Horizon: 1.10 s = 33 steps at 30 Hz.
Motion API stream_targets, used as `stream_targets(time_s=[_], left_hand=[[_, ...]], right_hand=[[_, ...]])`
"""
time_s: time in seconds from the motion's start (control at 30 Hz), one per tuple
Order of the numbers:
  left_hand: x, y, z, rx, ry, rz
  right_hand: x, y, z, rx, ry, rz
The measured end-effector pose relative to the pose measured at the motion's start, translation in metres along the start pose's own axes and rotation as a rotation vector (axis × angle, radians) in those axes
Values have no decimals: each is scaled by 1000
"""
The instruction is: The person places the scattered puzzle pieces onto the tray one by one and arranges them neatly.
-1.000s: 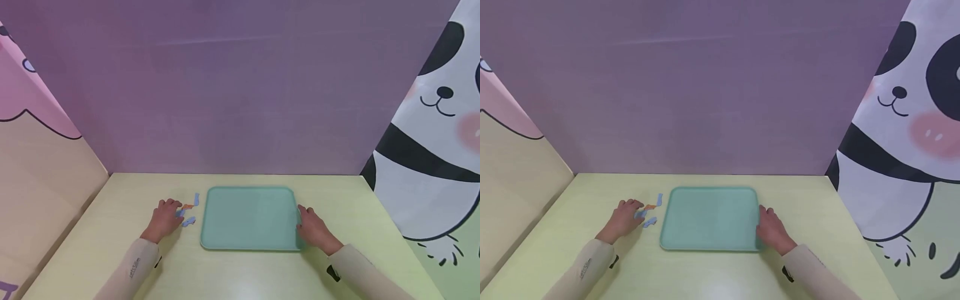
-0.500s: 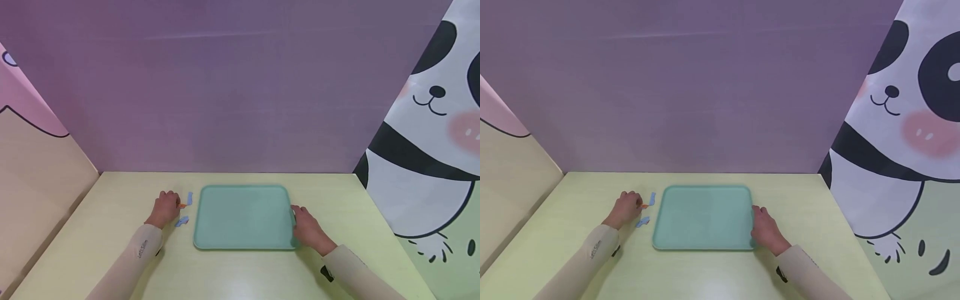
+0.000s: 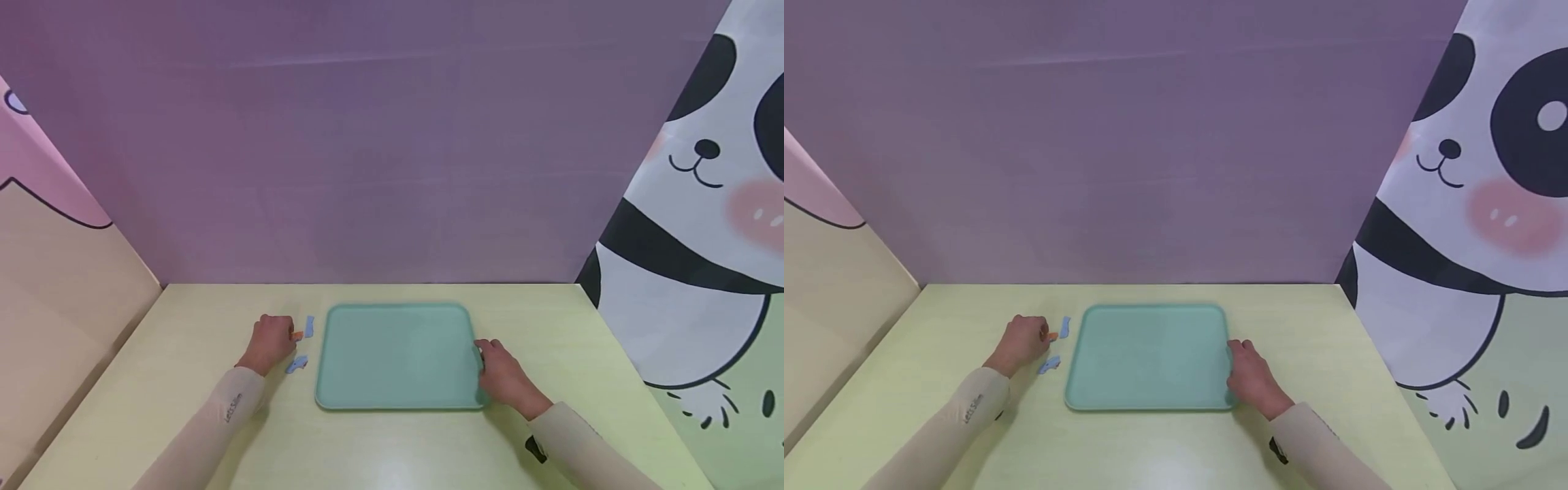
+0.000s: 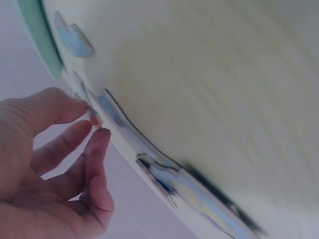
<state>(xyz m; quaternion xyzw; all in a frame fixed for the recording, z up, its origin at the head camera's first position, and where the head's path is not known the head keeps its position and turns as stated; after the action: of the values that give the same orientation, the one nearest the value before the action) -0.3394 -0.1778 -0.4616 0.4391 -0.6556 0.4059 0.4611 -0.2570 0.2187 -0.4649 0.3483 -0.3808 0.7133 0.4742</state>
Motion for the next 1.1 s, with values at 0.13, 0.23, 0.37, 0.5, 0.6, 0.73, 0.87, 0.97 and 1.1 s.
stream_targets(time_s=[0.13, 0.23, 0.37, 0.5, 0.6, 0.73, 0.87, 0.97, 1.1], left_hand=[[4, -1, -7, -51, -78, -71], [6, 1, -19, -109, -119, -107], [6, 7, -37, -166, -137, -121], [1, 16, -48, -187, -126, -113], [-4, 25, -54, -194, -126, -109], [-8, 32, -62, -200, -119, -105], [-12, 40, -70, -183, -75, -83], [-16, 44, -72, -145, -48, -49], [-19, 47, -75, -105, -28, -26]], right_hand=[[-2, 0, 0, 5, 13, 19], [-2, -1, -1, 6, 12, 18], [-3, -1, -2, 0, 20, 16], [-4, 0, -2, -5, 45, 26], [-3, -1, -2, 1, 59, 28], [-4, -1, 0, 9, 53, 29], [-3, -1, -1, 7, 46, 24], [-3, 0, -2, 5, 45, 27], [-3, -1, -2, 10, 49, 30]])
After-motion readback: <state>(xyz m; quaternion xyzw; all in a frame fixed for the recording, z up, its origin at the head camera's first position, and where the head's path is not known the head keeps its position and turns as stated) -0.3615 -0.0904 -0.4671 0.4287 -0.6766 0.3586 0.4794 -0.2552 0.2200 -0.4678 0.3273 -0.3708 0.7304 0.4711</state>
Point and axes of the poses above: each hand's wrist, its own y-axis towards the middle knuckle, its own x-axis out of the back of the hand, z = x × y, the point moved 6 cm from there along y, towards the middle knuckle, and after that the axes turned 15 degrees about z, right-handed, at the moved point
